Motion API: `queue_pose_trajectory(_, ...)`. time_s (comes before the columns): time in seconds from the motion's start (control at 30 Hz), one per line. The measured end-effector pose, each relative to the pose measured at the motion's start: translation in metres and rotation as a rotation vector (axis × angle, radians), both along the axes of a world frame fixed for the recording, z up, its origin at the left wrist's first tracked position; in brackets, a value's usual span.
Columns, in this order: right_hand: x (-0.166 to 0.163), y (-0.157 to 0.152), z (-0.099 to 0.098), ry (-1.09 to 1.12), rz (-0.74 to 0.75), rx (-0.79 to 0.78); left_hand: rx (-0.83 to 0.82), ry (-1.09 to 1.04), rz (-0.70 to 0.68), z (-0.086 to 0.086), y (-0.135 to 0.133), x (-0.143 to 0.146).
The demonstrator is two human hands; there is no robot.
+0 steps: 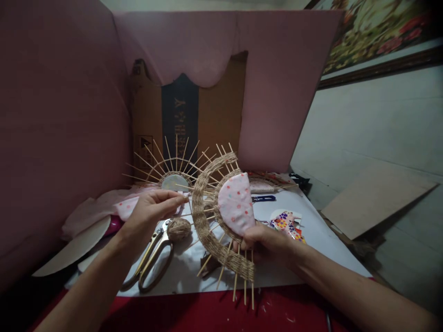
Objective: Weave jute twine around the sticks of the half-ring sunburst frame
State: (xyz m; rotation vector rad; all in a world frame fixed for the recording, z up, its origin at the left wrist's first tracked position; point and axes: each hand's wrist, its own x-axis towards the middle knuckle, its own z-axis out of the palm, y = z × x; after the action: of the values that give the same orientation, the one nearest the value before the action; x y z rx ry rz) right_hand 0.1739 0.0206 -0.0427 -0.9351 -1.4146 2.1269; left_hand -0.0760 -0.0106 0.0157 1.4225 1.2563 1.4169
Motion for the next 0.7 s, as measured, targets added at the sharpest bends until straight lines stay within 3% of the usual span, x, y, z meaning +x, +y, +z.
queue_pose_trajectory(0.2, -0.0006, 0.0000, -0.0044, -0.015, -0.023, -0.004, 0.240, 0.327, 0.027, 0.0020, -0.0062, 0.0096)
queue_pose_trajectory(0.53, -0.0040, -0.0033, -0.0007, -0.074, -0.006, 0.085, 0.282, 0.545, 0.013, -0.0076, -0.0053, 0.0076)
queue_pose_trajectory(0.7, -0.0005, -0.0013, 0.0030, -0.074, 0.118, 0.073, 0.399, 0.610, 0.088, -0.0007, -0.0078, 0.0028)
